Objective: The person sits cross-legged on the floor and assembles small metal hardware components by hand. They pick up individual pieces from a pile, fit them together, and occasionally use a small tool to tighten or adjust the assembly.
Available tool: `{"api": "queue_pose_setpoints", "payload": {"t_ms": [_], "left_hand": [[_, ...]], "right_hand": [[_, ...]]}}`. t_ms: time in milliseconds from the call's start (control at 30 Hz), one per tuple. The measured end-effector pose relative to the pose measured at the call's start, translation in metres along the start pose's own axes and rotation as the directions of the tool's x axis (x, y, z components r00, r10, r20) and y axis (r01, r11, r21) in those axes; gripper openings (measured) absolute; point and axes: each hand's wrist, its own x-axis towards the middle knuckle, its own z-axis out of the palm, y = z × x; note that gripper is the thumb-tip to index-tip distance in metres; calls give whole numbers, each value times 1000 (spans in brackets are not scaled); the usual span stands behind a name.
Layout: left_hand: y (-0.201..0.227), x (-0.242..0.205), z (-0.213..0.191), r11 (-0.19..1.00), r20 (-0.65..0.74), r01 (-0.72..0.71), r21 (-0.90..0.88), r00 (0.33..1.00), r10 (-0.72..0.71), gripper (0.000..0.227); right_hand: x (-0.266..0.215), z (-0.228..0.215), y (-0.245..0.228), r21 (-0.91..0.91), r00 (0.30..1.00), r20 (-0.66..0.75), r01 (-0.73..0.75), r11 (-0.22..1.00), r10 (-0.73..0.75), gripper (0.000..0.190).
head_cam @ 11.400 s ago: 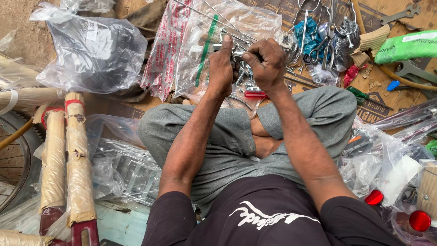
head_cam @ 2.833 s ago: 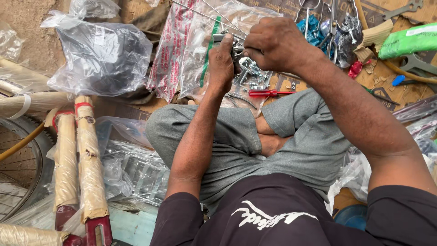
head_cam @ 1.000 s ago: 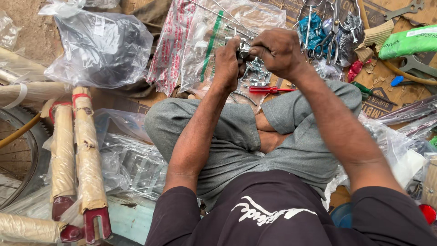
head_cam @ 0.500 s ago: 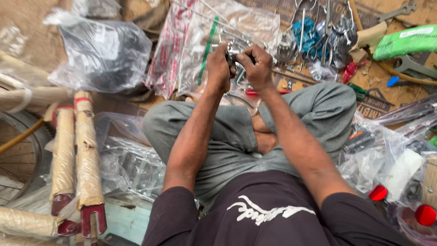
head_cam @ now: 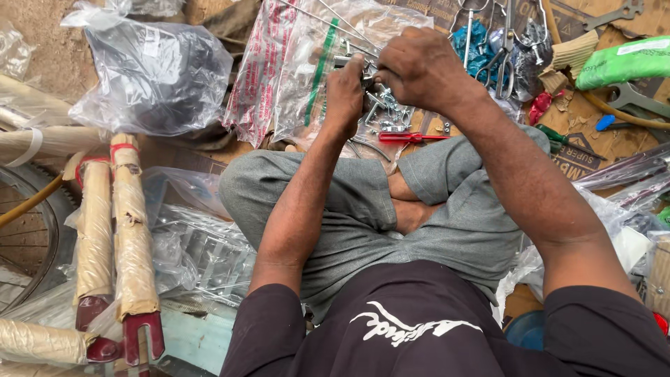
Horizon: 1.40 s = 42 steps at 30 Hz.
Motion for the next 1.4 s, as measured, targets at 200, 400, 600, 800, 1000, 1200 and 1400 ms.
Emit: {"api": "queue_pose_setpoints", "payload": {"t_ms": [200, 400, 600, 800, 1000, 1200, 1400], "left_hand": [[-9, -4, -1, 986, 69, 66, -151, 996, -56, 41], [-22, 4, -15, 995, 7, 12, -96, 1000, -12, 43], [-22, 24, -24, 880, 42, -240, 409, 969, 245, 62], [-25, 17, -23, 930, -36, -150, 337, 985, 171, 54], [-15, -3, 0, 993, 324, 119, -23, 940, -105, 43], [-8, 1, -1, 974, 301, 187, -129, 943, -141, 45], [-22, 25, -12, 955, -103, -105, 276, 985, 137, 40]], "right_hand": [[-14, 21, 6, 202, 993, -102, -46, 978, 67, 21], [-28, 69, 1, 301, 935, -296, -104, 948, 196, 27], [-39, 72, 7, 386, 949, -94, -245, 890, 302, 30], [-83, 60, 4, 837, 703, 48, -416, 355, 710, 22], [-103, 100, -56, 802, 309, 598, -230, -552, 739, 28], [-91, 104, -68, 724, 598, 566, -31, -689, 568, 27], [-68, 112, -17, 761, 205, 535, -538, -362, 820, 12]]}}
